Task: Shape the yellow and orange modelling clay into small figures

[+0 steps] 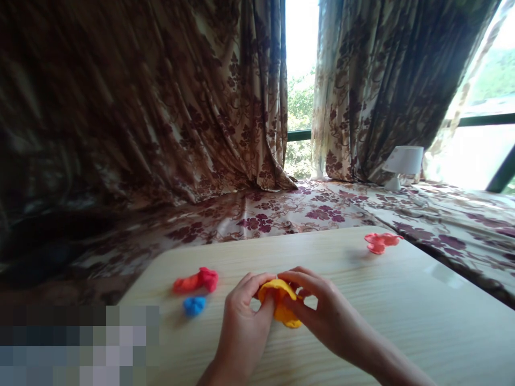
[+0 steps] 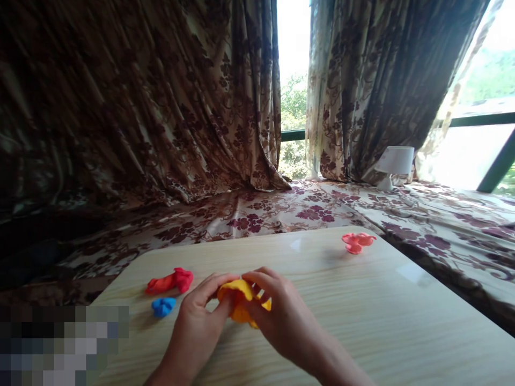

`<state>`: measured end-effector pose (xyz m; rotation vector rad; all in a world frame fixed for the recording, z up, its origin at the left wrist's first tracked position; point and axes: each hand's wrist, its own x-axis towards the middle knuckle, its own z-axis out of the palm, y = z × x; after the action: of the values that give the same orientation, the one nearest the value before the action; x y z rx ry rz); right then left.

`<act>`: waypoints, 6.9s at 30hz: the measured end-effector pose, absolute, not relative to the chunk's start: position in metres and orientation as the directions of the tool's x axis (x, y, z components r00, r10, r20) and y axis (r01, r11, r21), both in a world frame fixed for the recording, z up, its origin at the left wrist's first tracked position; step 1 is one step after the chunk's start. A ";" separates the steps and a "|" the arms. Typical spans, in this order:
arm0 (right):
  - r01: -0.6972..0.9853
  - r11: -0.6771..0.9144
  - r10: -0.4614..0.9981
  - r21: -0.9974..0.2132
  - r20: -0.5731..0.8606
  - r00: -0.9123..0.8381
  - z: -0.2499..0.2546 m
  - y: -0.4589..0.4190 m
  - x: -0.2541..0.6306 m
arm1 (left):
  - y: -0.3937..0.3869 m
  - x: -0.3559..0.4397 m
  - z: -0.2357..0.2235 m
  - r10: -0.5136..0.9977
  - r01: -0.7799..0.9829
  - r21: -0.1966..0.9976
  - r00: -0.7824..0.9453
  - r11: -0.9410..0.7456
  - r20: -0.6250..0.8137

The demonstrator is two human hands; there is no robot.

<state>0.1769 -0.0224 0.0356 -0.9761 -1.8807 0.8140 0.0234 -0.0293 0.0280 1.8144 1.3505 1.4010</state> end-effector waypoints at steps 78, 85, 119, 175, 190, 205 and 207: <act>-0.248 -0.010 0.775 -0.969 0.150 -0.614 0.053 -0.035 0.184 | -0.049 0.029 0.053 0.799 -0.567 0.708 0.601 0.420 0.007; -0.084 0.032 0.846 -0.996 0.072 -0.528 0.050 -0.030 0.186 | -0.045 0.025 0.048 0.918 -0.604 0.750 0.396 0.270 -0.012; -0.031 0.241 0.858 -0.970 0.228 -0.460 0.051 -0.029 0.186 | -0.041 0.038 0.029 0.980 -0.446 0.895 0.185 0.021 0.069; 0.243 0.422 0.894 -0.874 0.357 -0.269 0.039 -0.023 0.192 | -0.044 0.041 0.025 1.000 -0.295 0.955 0.025 0.003 0.005; 0.325 0.583 0.808 -0.744 0.491 -0.326 0.048 -0.024 0.186 | -0.044 0.039 0.024 1.000 -0.311 0.950 0.025 0.000 0.008; 0.304 0.574 0.810 -0.760 0.473 -0.348 0.045 -0.024 0.186 | -0.045 0.033 0.029 0.999 -0.126 0.992 -0.039 -0.032 0.027; 0.298 0.571 0.810 -0.765 0.464 -0.360 0.046 -0.024 0.186 | -0.045 0.032 0.030 0.999 -0.119 0.993 -0.048 -0.013 0.008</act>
<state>0.1859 -0.0243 0.0458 -0.8932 -1.9173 0.7276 0.0320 -0.0451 0.0296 1.1053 1.1495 1.3055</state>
